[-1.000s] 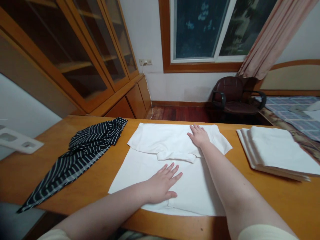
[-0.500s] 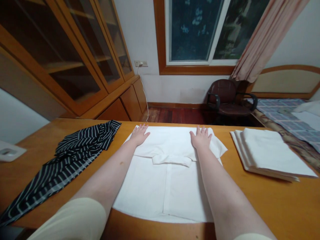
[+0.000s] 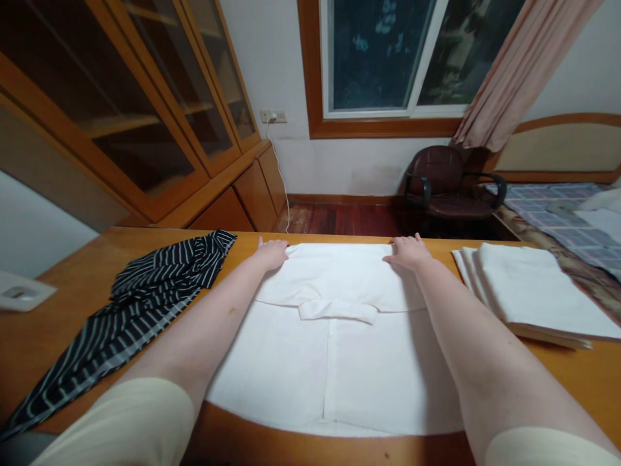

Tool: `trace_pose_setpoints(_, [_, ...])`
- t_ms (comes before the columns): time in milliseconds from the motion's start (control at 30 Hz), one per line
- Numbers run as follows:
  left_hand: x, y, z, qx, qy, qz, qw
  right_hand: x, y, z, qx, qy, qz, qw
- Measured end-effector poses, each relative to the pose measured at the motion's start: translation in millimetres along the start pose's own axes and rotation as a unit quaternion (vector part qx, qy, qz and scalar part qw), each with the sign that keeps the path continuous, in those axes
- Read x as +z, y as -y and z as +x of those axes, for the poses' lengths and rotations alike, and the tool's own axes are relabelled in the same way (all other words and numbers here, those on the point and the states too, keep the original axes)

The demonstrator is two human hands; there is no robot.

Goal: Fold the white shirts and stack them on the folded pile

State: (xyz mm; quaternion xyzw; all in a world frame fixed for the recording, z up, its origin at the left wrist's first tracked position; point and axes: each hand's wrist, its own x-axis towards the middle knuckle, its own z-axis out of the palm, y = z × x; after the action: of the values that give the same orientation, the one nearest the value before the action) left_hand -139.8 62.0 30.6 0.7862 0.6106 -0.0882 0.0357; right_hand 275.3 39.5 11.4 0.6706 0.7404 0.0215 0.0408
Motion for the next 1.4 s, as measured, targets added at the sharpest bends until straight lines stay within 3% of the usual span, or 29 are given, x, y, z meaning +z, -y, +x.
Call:
trace_pose_setpoints(133, [-17.0, 1.3, -5.4, 0.038, 0.011, 0.006, 0.999, -23.4, 5.9, 2.5, -0.027, 0.098, 0.017, 0.995])
trace_pose_setpoints(200, [-24.2, 4.7, -11.1, 0.050, -0.003, 0.007, 0.999, -33.1, 11.3, -2.1, -0.026, 0.103, 0.024, 0.994])
trace_pose_setpoints(300, [-31.2, 11.0, -24.5, 0.042, -0.052, 0.010, 0.998, -48.7, 17.3, -14.0, 0.000, 0.028, -0.007, 1.000])
trace_pose_setpoints(500, [-34.0, 19.4, -64.1, 0.025, -0.255, 0.020, 0.967, -78.3, 25.2, -54.7, 0.000, -0.183, -0.065, 0.981])
trace_pose_setpoints(667, [-39.4, 18.5, -108.8, 0.042, -0.342, 0.026, 0.938, -85.1, 26.7, -104.3, -0.005, -0.255, -0.076, 0.964])
trace_pose_setpoints(767, [-41.6, 19.0, -140.3, 0.064, -0.372, 0.040, 0.925, -80.2, 21.6, -134.2, -0.019, -0.268, -0.073, 0.961])
trace_pose_setpoints(867, [-31.3, 19.3, -171.8, 0.102, -0.380, 0.054, 0.918, -65.6, 16.0, -162.1, -0.057, -0.273, -0.050, 0.959])
trace_pose_setpoints(967, [-5.6, 15.8, -200.1, 0.151, -0.359, 0.053, 0.919, -41.4, 13.5, -187.7, -0.098, -0.261, -0.016, 0.960])
trace_pose_setpoints(1100, [34.7, 5.5, -231.2, 0.202, -0.315, 0.049, 0.926, -4.7, 12.7, -216.5, -0.128, -0.200, 0.019, 0.971])
trace_pose_setpoints(1233, [58.8, -1.4, -251.3, 0.234, -0.262, 0.028, 0.936, 21.0, 10.6, -234.3, -0.151, -0.177, 0.025, 0.972])
trace_pose_setpoints(1400, [69.7, -1.8, -256.6, 0.225, -0.238, -0.002, 0.945, 30.2, 9.9, -239.0, -0.159, -0.174, 0.032, 0.971])
